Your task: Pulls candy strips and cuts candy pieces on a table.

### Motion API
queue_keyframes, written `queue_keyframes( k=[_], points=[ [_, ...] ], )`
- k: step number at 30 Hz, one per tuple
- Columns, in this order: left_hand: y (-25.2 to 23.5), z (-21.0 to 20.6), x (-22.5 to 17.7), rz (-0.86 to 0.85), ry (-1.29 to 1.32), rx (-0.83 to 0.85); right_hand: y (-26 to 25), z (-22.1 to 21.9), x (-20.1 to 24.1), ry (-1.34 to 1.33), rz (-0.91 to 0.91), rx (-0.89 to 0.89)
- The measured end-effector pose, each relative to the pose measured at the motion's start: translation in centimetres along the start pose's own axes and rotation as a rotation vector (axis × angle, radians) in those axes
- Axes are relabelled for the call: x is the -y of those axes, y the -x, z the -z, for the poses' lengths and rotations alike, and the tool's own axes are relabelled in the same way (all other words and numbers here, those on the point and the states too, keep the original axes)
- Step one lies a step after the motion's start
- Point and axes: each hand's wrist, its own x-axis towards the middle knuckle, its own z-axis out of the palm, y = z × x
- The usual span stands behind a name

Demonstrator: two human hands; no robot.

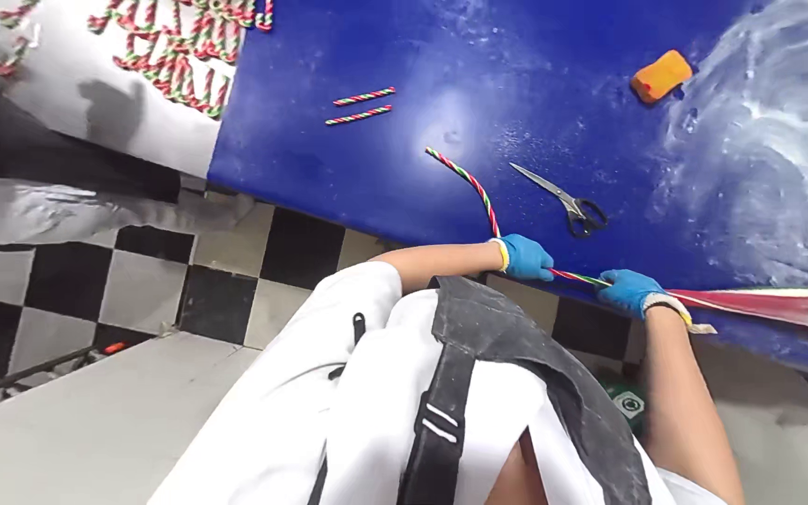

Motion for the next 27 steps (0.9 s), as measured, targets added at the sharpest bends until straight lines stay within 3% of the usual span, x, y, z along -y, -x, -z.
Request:
queue_keyframes(
  k=[3,6,8,11,13,14,16,19,21,23,27],
  points=[
    [9.8,2.7,5.0,0.099,0.086,0.044,-1.0,-0.1,0.2,0.017,-0.055,0.012],
    [21.2,4.7,10.6,0.311,0.320,0.048,-1.4,-0.3,0.3,0.004,-0.069,0.015],
    [28.6,4.8,15.1,0.515,0.441,0.039,-1.6,-0.6,0.1,-0.006,-0.067,0.018],
    [38.4,3.7,21.3,0.876,0.335,-0.001,-1.8,-0.6,0.1,0.004,-0.064,0.025],
    [42.5,2.0,22.0,1.184,0.147,-0.235,-1.7,-0.7,0.2,0.000,-0.066,0.012],
    [43.0,0.7,21.0,1.273,0.059,-0.434,-1.8,-0.8,0.1,0.000,-0.066,0.003],
    [41.2,-2.7,18.5,1.203,-0.090,-0.746,-1.7,-0.9,0.1,0.002,-0.067,-0.014],
    [35.3,-8.1,15.3,0.952,-0.168,-0.800,-1.5,-1.1,0.5,0.017,-0.091,-0.036],
    [31.6,-9.9,14.8,0.970,-0.192,-0.792,-1.4,-0.8,1.0,0.043,-0.110,-0.039],
    [29.2,-8.4,16.3,1.054,-0.213,-0.830,-1.3,-0.7,1.3,0.052,-0.117,-0.041],
    [25.7,-0.1,21.1,1.174,-0.231,-0.846,-1.2,-0.3,1.5,0.060,-0.122,-0.042]
  ],
)
